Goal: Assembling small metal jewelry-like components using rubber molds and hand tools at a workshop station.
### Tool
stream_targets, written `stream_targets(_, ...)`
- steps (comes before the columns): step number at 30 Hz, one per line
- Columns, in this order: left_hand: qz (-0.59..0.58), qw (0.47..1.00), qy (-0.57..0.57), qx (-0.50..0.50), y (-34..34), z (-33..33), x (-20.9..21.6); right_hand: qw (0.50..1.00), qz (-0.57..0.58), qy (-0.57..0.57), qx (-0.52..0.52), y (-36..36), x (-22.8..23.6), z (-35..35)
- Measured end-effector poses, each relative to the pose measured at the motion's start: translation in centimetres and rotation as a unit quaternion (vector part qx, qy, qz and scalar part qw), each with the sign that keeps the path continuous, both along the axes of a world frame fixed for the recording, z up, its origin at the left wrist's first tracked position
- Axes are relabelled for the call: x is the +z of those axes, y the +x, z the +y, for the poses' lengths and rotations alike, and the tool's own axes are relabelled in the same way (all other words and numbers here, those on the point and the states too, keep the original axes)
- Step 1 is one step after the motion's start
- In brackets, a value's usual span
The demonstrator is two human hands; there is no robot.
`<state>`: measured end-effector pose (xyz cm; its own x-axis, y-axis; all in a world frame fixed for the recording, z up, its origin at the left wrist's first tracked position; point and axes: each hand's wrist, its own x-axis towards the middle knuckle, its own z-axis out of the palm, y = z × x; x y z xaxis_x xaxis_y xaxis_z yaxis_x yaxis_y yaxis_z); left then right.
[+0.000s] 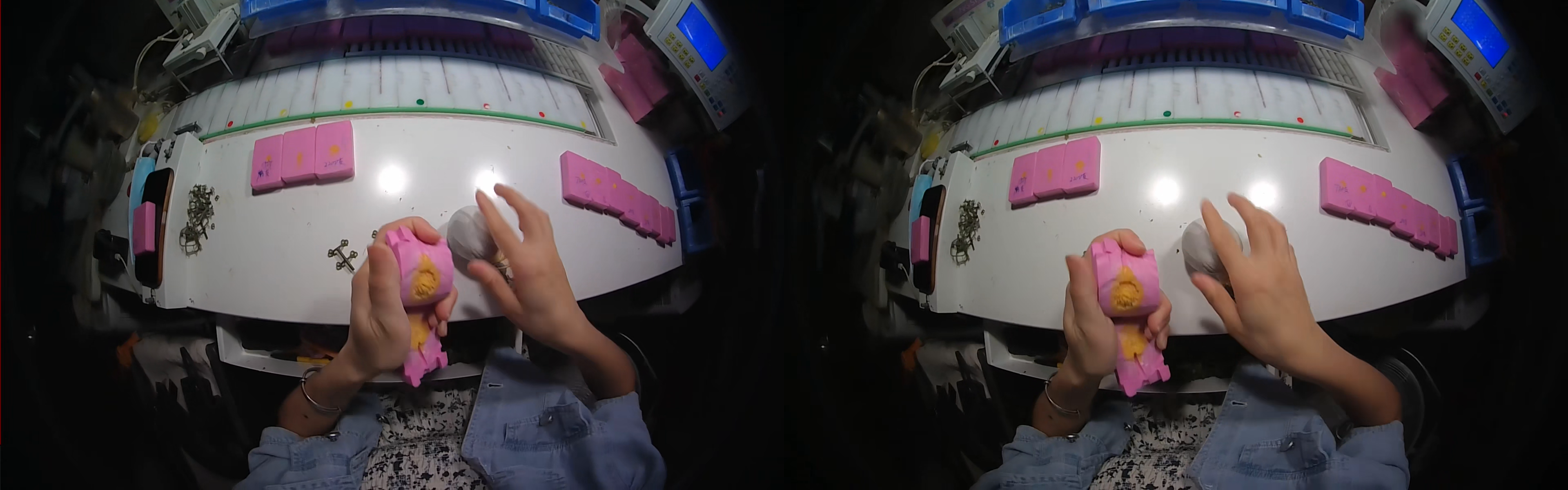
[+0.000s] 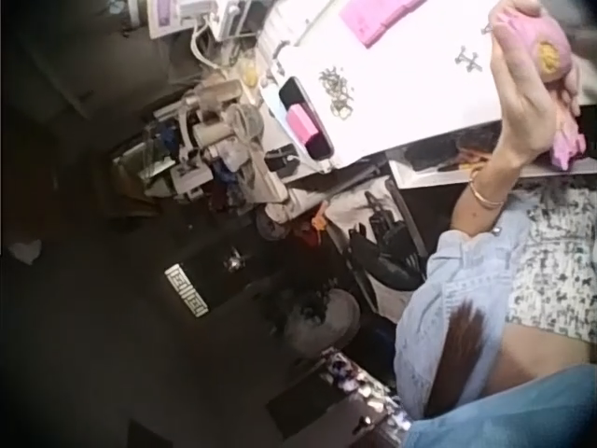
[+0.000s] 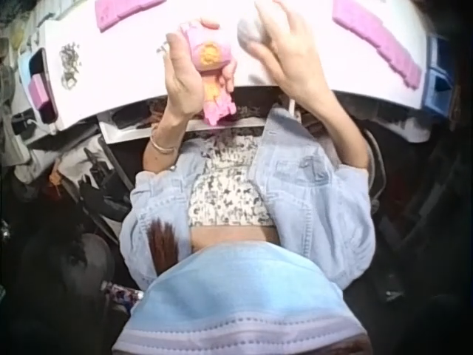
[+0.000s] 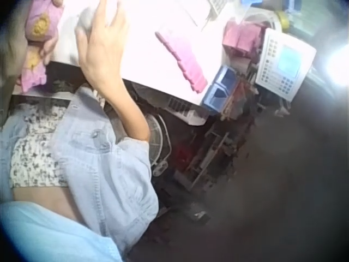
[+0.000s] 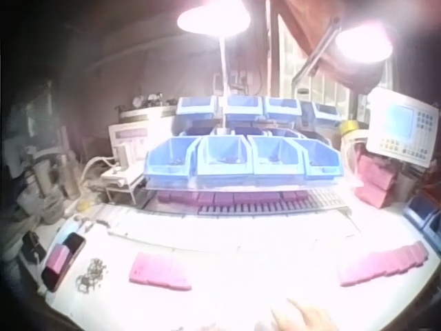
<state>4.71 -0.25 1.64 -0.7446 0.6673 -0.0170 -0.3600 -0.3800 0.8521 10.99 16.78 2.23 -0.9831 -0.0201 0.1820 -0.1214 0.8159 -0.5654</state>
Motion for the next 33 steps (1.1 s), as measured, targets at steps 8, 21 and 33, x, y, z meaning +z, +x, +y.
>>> stream_targets(8, -0.093, 0.989, -0.094, 0.072, -0.9, 1.1, -2.8, 0.999, -0.02, 0.03, -0.014, 1.6, 1.5, -0.5)
stream_targets(21, -0.05, 0.99, -0.101, 0.085, -1.6, 2.8, -2.3, 0.955, 0.273, 0.065, -0.095, 1.2, 0.1, -1.2)
stream_targets(33, 0.304, 0.925, -0.15, 0.173, -2.5, 3.6, -3.4, 0.987, 0.157, 0.022, -0.025, 1.9, -0.6, -2.1)
